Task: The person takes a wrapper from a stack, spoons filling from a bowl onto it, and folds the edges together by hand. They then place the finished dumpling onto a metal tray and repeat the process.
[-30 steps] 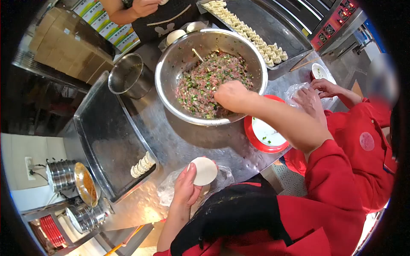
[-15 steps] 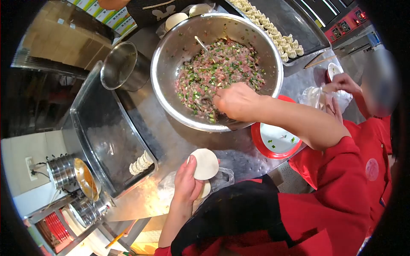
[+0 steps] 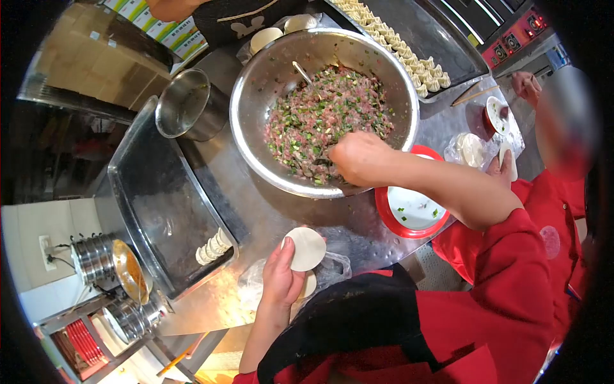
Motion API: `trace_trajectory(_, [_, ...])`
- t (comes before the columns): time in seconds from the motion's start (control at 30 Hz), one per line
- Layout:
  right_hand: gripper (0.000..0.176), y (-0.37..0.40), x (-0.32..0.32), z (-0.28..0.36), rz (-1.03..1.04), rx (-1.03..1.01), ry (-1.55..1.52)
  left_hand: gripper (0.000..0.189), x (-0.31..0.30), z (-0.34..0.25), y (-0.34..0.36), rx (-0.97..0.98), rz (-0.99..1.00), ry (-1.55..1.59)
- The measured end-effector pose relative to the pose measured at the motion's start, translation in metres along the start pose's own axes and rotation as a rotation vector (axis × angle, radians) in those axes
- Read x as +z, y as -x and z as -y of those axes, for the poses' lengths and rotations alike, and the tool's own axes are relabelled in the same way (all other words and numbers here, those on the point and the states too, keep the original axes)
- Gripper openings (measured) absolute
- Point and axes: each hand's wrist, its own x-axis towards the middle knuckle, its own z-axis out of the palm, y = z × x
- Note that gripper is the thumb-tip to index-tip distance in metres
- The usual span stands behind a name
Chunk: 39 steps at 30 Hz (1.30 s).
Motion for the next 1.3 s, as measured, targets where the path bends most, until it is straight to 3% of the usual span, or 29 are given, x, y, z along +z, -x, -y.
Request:
trace_trajectory(0.2, [0.015,-0.013,0.005,0.016,-0.042,0.199,-0.158,0.045,-0.003,0.009,0.008,0.016,-0.036,-0.002])
trace_trajectory(0.3, [0.012,-0.023,0.023,0.012,-0.119,0.149,-0.164,0.045,-0.005,0.011,0.012,0.012,-0.035,0.012])
trace_trajectory(0.43, [0.012,-0.021,0.021,0.016,-0.071,0.034,-0.128,0.045,-0.005,0.013,0.019,0.027,-0.052,0.037])
trace_trajectory(0.73, [0.018,-0.004,-0.014,0.022,-0.04,0.197,0.004,0.045,-0.012,0.019,0.022,0.058,-0.021,0.043])
trace_trajectory(0.8, [0.019,-0.008,-0.007,0.021,0.02,0.291,-0.147,0.044,-0.013,0.021,0.022,0.051,-0.021,0.051])
trace_trajectory(0.93, [0.019,-0.019,0.012,0.018,-0.062,0.27,-0.222,0.044,-0.012,0.023,0.023,0.044,-0.013,0.062])
trace_trajectory(1.13, [0.011,-0.03,0.035,0.016,-0.197,0.098,-0.201,0.045,-0.011,0.018,0.028,0.072,-0.035,0.037])
trace_trajectory(1.23, [0.015,-0.032,0.029,0.008,-0.132,0.04,-0.242,0.045,-0.015,0.018,0.026,0.085,-0.011,0.043])
trace_trajectory(1.3, [0.013,-0.031,0.027,-0.001,-0.023,0.183,-0.472,0.044,-0.018,0.014,0.024,0.087,0.011,0.047])
